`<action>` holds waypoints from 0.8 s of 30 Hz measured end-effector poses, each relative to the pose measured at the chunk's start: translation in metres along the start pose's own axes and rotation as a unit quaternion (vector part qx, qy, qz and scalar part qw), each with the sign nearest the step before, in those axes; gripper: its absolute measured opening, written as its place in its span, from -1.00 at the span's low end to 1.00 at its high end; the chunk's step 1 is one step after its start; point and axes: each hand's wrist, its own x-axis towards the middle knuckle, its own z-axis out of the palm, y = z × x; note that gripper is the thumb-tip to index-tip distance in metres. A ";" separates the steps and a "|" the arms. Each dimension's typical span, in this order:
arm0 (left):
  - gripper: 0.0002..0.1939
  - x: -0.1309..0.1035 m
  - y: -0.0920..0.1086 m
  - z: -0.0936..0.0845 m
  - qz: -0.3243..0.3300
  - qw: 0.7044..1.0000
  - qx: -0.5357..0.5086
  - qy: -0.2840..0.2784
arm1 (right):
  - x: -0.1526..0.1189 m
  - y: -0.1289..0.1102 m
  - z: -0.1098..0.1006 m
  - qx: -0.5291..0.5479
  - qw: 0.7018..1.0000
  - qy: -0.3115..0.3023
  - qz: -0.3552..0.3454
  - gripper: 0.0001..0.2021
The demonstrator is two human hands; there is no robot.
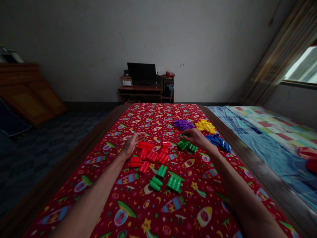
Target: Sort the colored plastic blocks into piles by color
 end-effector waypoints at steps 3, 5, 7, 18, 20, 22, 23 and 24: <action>-0.38 0.000 0.001 0.000 -0.002 1.000 0.000 0.003 | 0.001 0.024 0.002 0.036 0.998 -0.006 0.051 -0.80; -0.38 0.000 0.002 0.000 -0.004 1.000 0.002 0.004 | 0.001 0.028 0.002 0.036 0.997 0.029 0.059 -0.78; -0.37 0.000 0.002 0.000 -0.004 1.000 0.005 0.003 | 0.001 0.021 -0.001 0.034 0.994 0.090 0.052 -0.76; -0.55 -0.007 0.029 0.010 0.080 0.983 0.164 -0.005 | -0.093 -0.069 0.025 -0.045 0.951 -0.179 -0.246 -0.66; -0.71 -0.013 0.049 0.023 0.114 0.959 0.252 -0.055 | -0.113 -0.065 0.037 -0.064 0.952 -0.136 -0.268 -0.56; -0.82 -0.027 0.066 0.040 0.122 0.931 0.308 -0.155 | -0.118 -0.058 0.042 -0.066 0.952 -0.106 -0.280 -0.56; -0.85 -0.038 0.071 0.048 0.119 0.910 0.333 -0.215 | -0.114 -0.054 0.041 -0.064 0.953 -0.097 -0.278 -0.58; -0.85 -0.050 0.072 0.056 0.120 0.891 0.353 -0.258 | -0.107 -0.049 0.038 -0.063 0.957 -0.088 -0.269 -0.60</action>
